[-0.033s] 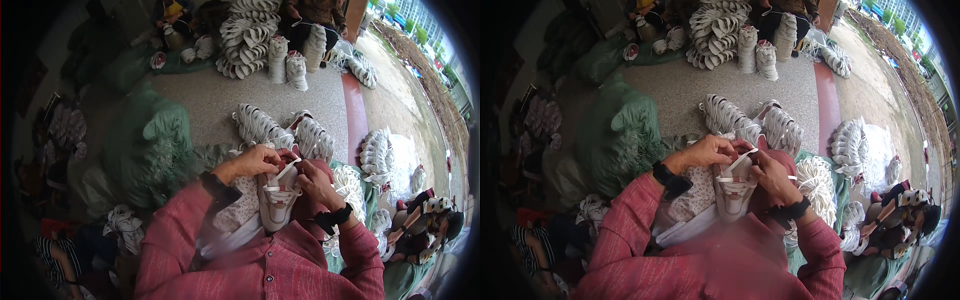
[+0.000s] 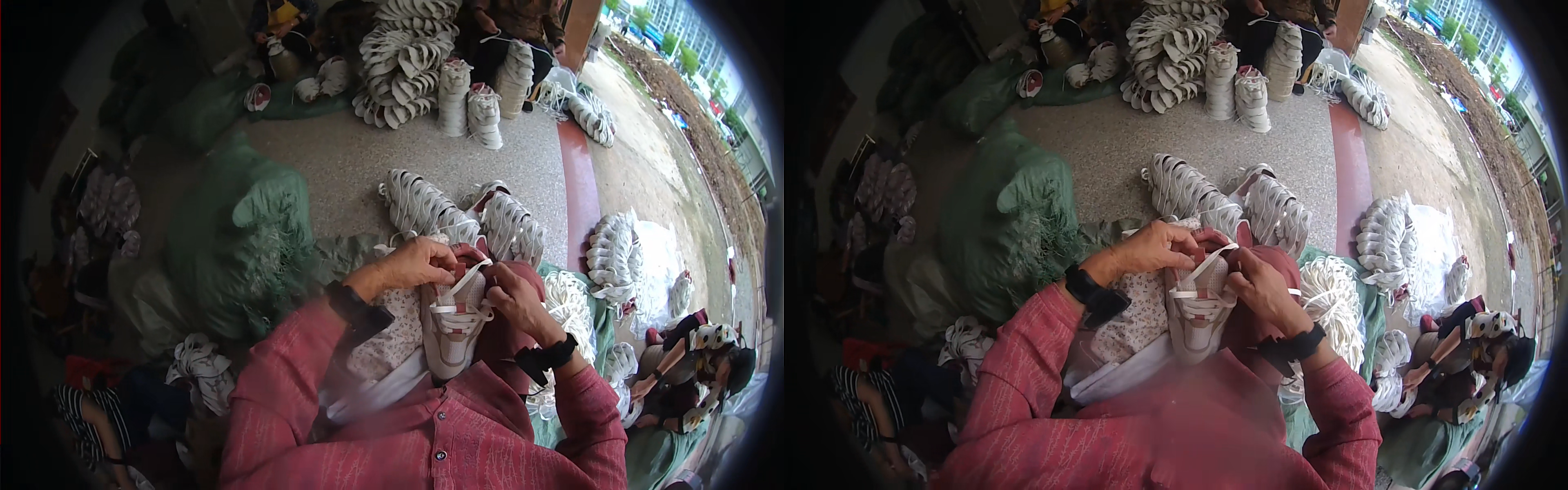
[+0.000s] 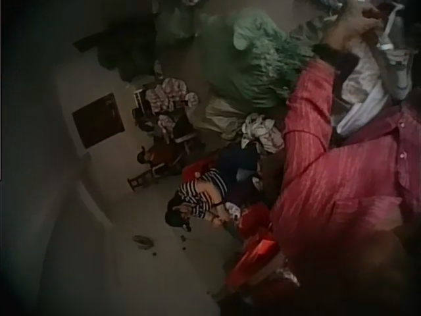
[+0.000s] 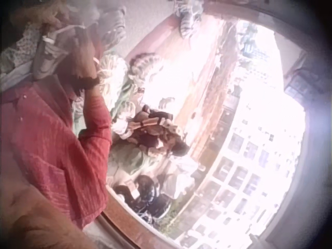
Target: The person sits on the floor and laces a white sneaker held on their lap. They thread a white lace through the eyelets, pull it tight, and adjust the fit repeatedly. Other people are visible in the background working with similar materials.
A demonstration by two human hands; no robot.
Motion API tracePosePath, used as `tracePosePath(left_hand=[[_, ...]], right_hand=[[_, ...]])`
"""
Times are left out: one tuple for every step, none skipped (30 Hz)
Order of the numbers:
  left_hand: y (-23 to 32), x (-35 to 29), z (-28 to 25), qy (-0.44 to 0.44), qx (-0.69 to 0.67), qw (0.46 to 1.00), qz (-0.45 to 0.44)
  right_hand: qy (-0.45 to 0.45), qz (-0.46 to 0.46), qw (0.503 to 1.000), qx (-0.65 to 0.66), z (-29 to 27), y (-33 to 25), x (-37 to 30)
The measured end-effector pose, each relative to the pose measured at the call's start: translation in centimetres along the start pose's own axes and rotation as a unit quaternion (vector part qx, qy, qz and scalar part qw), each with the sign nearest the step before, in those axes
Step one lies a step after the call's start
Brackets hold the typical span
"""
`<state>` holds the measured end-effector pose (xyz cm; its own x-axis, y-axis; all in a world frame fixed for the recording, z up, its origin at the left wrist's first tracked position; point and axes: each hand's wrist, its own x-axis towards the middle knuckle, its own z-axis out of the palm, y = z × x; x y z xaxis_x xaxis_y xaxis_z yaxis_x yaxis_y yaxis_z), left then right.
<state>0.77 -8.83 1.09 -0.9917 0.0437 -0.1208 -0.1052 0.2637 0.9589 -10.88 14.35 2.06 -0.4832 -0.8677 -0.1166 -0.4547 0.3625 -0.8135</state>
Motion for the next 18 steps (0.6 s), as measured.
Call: tracePosePath(left_hand=[[-0.4, 0.0, -0.1, -0.003, -0.006, 1.0, -0.01], [-0.6, 0.1, -0.2, -0.013, -0.012, 1.0, -0.024], [-0.7, 0.1, -0.3, -0.02, -0.036, 0.999, -0.024], [-0.7, 0.1, -0.3, -0.033, -0.058, 0.997, -0.025], [-0.7, 0.0, -0.2, -0.046, -0.078, 0.996, -0.024], [-0.6, -0.1, -0.1, -0.036, -0.102, 0.994, -0.031], [-0.4, -0.4, 0.0, -0.027, -0.125, 0.991, -0.038], [-0.3, -0.7, 0.2, -0.019, -0.148, 0.988, -0.045], [-0.1, -1.0, 0.5, 0.004, -0.151, 0.988, -0.019], [0.1, -1.3, 0.6, 0.027, -0.155, 0.988, 0.006], [0.3, -1.6, 0.8, 0.043, -0.153, 0.987, 0.013], [0.5, -1.8, 0.8, 0.074, -0.09, 0.992, 0.045], [0.6, -2.0, 0.9, 0.1, -0.021, 0.993, 0.059], [0.8, -2.1, 0.9, 0.134, 0.058, 0.987, 0.072], [1.0, -2.0, 1.1, 0.15, 0.101, 0.975, 0.127], [1.2, -2.0, 1.3, 0.126, 0.154, 0.971, 0.136], [1.5, -1.9, 1.5, 0.11, 0.207, 0.96, 0.152], [1.7, -1.8, 1.9, 0.105, 0.258, 0.939, 0.2]], right_hand=[[-0.001, -0.01, 1.0, 0.008, -0.2, 0.3, 0.0], [-0.002, 0.006, 1.0, 0.001, -0.2, 0.6, 0.0], [0.001, -0.027, 1.0, 0.004, -0.2, 0.8, 0.1], [0.006, -0.037, 0.999, -0.011, -0.2, 0.9, 0.2], [0.012, -0.045, 0.998, -0.034, -0.2, 0.9, 0.3], [0.001, -0.02, 1.0, 0.024, -0.3, 0.9, 0.4], [-0.009, 0.009, 0.997, 0.073, -0.5, 0.9, 0.4], [-0.021, -0.003, 0.99, 0.141, -0.8, 0.8, 0.3], [0.017, 0.012, 0.984, 0.177, -0.8, 0.8, 0.3], [0.028, 0.034, 0.984, 0.17, -1.4, 0.8, 0.0], [0.039, 0.057, 0.984, 0.164, -2.1, 0.8, -0.4], [0.055, 0.098, 0.983, 0.146, -2.8, 0.8, -0.9], [0.046, 0.117, 0.985, 0.121, -3.2, 0.8, -1.4], [-0.009, 0.098, 0.988, 0.121, -3.6, 0.7, -1.9], [-0.058, 0.108, 0.987, 0.107, -4.0, 0.5, -2.4], [-0.107, 0.116, 0.983, 0.093, -4.3, 0.2, -2.9], [-0.169, 0.144, 0.971, 0.087, -5.0, -0.2, -3.2], [-0.179, 0.128, 0.974, 0.053, -5.3, -0.8, -3.1]])
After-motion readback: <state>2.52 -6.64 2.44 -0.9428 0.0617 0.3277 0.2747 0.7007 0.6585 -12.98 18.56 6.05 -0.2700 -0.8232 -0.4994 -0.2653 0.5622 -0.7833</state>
